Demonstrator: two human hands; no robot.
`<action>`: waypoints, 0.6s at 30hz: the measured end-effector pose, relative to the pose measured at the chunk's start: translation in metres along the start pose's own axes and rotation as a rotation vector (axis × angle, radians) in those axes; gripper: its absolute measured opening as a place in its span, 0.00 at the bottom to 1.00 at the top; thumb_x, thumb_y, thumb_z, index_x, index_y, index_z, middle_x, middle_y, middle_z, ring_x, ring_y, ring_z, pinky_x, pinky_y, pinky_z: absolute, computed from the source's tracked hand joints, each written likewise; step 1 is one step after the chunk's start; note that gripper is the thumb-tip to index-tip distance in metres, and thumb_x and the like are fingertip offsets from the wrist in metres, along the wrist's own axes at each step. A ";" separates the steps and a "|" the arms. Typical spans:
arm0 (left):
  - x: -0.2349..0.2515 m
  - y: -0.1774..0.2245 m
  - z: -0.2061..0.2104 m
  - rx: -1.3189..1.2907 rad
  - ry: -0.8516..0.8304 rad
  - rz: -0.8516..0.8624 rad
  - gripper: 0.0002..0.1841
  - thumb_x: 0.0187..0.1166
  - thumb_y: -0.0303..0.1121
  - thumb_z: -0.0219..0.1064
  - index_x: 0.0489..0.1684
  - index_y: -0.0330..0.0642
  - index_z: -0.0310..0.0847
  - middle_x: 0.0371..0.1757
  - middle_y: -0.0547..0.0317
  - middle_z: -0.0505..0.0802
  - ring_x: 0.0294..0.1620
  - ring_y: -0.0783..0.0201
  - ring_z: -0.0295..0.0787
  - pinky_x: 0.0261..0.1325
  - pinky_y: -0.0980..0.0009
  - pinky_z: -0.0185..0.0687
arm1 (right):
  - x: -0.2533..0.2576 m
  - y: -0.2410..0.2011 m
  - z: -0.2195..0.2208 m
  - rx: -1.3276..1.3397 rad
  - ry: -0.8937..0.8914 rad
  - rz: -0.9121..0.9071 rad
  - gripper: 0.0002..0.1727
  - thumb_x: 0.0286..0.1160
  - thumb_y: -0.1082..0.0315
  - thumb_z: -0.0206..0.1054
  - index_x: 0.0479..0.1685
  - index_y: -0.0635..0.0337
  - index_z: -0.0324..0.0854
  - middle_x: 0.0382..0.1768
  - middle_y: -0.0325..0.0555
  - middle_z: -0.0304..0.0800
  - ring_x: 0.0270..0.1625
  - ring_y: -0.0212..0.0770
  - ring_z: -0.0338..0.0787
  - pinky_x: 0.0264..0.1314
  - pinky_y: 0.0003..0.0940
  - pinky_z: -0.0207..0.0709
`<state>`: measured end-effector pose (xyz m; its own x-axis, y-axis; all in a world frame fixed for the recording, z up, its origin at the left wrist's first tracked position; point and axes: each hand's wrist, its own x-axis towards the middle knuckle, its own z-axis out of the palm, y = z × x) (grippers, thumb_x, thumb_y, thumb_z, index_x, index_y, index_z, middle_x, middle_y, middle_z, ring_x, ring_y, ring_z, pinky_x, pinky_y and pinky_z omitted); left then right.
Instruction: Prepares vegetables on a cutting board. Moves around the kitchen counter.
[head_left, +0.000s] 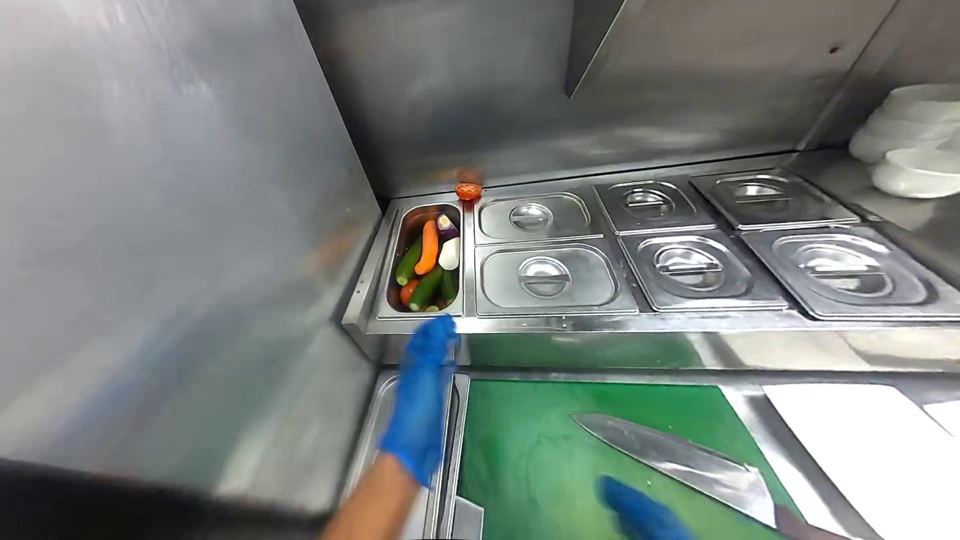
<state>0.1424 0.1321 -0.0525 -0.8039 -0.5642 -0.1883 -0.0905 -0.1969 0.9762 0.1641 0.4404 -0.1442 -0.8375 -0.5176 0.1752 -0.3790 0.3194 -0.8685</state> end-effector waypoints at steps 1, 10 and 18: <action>-0.011 -0.013 0.018 -0.030 -0.010 -0.038 0.24 0.95 0.44 0.42 0.79 0.42 0.73 0.75 0.52 0.85 0.76 0.54 0.79 0.74 0.48 0.76 | 0.015 -0.021 0.031 0.124 -0.039 -0.079 0.36 0.80 0.46 0.69 0.73 0.72 0.77 0.71 0.67 0.82 0.72 0.56 0.86 0.75 0.52 0.81; -0.038 -0.048 0.027 0.071 0.007 -0.204 0.23 0.91 0.44 0.54 0.77 0.42 0.74 0.79 0.50 0.81 0.83 0.52 0.72 0.75 0.43 0.72 | 0.048 -0.055 0.112 -0.036 0.224 -0.432 0.09 0.82 0.62 0.67 0.39 0.58 0.84 0.37 0.46 0.90 0.36 0.33 0.90 0.36 0.22 0.86; -0.079 -0.091 0.028 0.037 -0.038 -0.208 0.16 0.88 0.27 0.55 0.70 0.30 0.72 0.56 0.49 0.88 0.51 0.64 0.88 0.56 0.69 0.86 | 0.039 -0.031 0.119 -0.355 0.416 -0.292 0.08 0.72 0.66 0.67 0.39 0.54 0.91 0.40 0.45 0.94 0.38 0.43 0.95 0.33 0.35 0.90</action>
<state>0.1977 0.2169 -0.1237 -0.7869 -0.4838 -0.3831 -0.2782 -0.2760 0.9200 0.1901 0.3160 -0.1654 -0.7359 -0.2937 0.6101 -0.6635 0.4927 -0.5630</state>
